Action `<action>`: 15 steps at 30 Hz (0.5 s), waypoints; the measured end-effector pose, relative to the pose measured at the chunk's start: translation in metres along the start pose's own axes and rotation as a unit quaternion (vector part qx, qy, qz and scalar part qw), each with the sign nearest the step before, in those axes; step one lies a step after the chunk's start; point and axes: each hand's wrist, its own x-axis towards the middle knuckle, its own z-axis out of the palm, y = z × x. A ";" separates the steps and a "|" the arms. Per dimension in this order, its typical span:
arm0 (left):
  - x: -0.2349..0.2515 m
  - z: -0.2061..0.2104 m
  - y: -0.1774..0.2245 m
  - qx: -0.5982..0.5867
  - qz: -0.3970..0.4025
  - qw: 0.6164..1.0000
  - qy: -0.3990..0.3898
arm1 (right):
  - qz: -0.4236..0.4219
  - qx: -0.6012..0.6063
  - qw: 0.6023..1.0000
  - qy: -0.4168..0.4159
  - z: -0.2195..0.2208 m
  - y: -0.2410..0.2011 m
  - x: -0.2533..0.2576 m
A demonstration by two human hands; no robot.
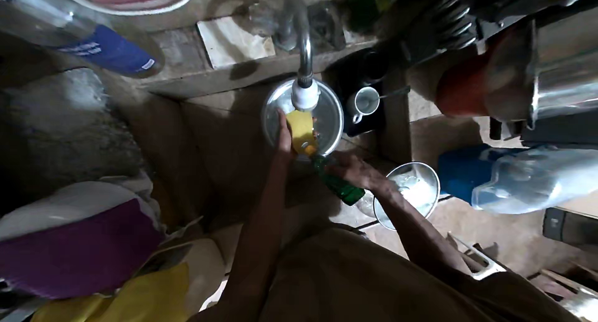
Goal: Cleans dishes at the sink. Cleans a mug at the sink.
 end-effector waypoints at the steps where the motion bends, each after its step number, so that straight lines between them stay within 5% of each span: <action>1: 0.000 -0.001 -0.001 0.008 -0.004 1.000 -0.005 | 0.001 -0.012 1.000 0.003 0.004 -0.003 0.002; 5: -0.005 -0.002 -0.001 0.016 -0.019 1.000 0.018 | 0.012 -0.018 0.998 0.059 0.012 -0.011 0.010; 15: -0.001 -0.008 0.009 -0.010 0.013 1.000 -0.009 | 0.005 -0.025 0.999 0.047 0.017 -0.007 0.008</action>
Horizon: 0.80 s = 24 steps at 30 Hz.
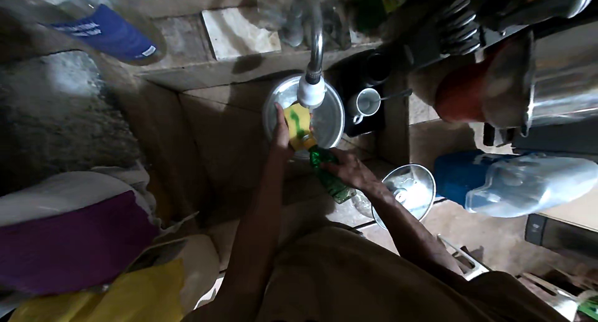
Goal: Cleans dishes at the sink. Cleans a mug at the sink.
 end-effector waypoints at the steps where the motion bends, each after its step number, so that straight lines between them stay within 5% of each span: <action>1: 0.000 0.002 0.001 0.005 0.000 1.000 0.006 | 0.005 0.003 1.000 -0.002 0.000 0.001 0.000; 8: -0.009 0.009 0.000 0.099 0.033 0.993 0.048 | -0.052 0.028 0.998 0.005 -0.003 0.020 0.003; 11: -0.006 0.016 -0.001 0.168 0.063 0.978 0.104 | -0.065 0.094 0.991 0.063 -0.021 0.017 0.006; 14: -0.004 0.011 -0.007 0.098 0.030 0.992 0.074 | -0.099 0.110 0.978 0.146 -0.049 0.008 0.013; 18: -0.011 0.006 -0.007 -0.043 -0.034 0.998 0.010 | -0.238 0.117 0.920 0.290 -0.096 -0.035 0.085; 24: -0.010 0.012 -0.008 0.034 -0.007 0.997 0.071 | -0.304 0.094 0.859 0.400 -0.141 -0.089 0.185</action>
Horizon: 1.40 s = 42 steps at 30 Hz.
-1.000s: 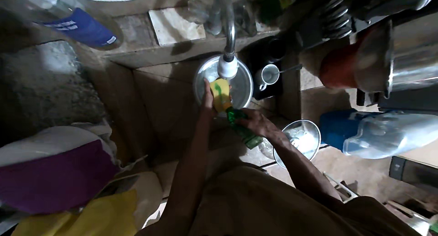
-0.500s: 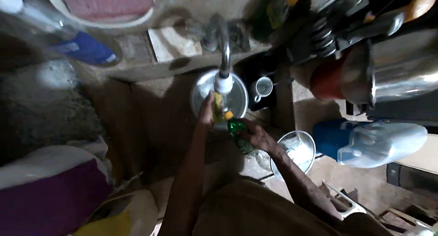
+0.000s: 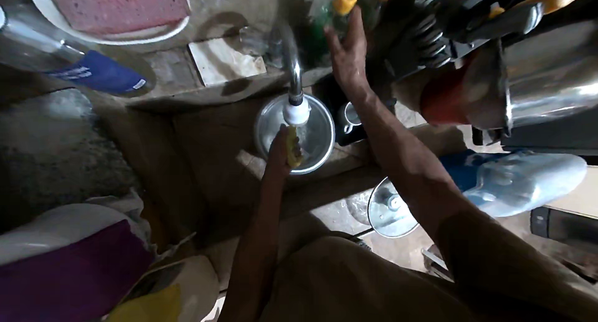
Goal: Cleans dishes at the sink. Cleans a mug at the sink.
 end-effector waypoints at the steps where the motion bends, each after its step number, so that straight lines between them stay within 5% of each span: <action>1: 0.001 0.003 0.001 0.004 0.001 1.000 0.007 | 0.003 -0.015 1.000 0.003 0.006 0.003 0.007; 8: -0.006 0.007 0.002 -0.101 0.005 0.995 -0.018 | 0.009 -0.029 1.000 0.006 0.005 0.006 0.006; 12: -0.004 -0.003 -0.009 -0.059 0.073 0.994 -0.062 | 0.071 0.034 0.997 0.018 0.000 0.009 -0.092; 14: -0.012 0.012 -0.019 -0.076 0.099 0.990 -0.064 | 0.171 0.081 0.980 -0.053 -0.005 0.003 -0.167; 16: -0.034 0.037 -0.018 -0.067 0.115 0.991 -0.022 | 0.273 0.168 0.939 -0.122 -0.004 -0.019 -0.219; 19: -0.057 0.079 -0.025 0.019 0.144 0.985 0.093 | 0.310 0.229 0.913 -0.136 -0.016 -0.036 -0.260; 24: -0.081 0.120 -0.063 0.236 0.168 0.955 0.059 | 0.255 0.164 0.951 -0.062 -0.098 -0.033 -0.276; 27: -0.101 0.136 -0.098 0.293 0.083 0.953 -0.003 | 0.224 0.002 0.975 0.007 -0.172 -0.020 -0.298; 32: -0.133 0.131 -0.174 0.338 -0.070 0.934 -0.091 | 0.162 -0.222 0.956 0.099 -0.262 0.040 -0.361; 36: -0.128 0.127 -0.218 0.271 -0.113 0.947 -0.126 | 0.172 -0.270 0.944 0.075 -0.270 0.077 -0.393; 39: -0.127 0.127 -0.209 0.224 -0.099 0.950 -0.195 | 0.133 -0.291 0.946 -0.038 -0.258 0.087 -0.394; 42: -0.136 0.123 -0.186 0.202 -0.049 0.945 -0.252 | 0.090 -0.309 0.945 -0.059 -0.243 0.087 -0.371</action>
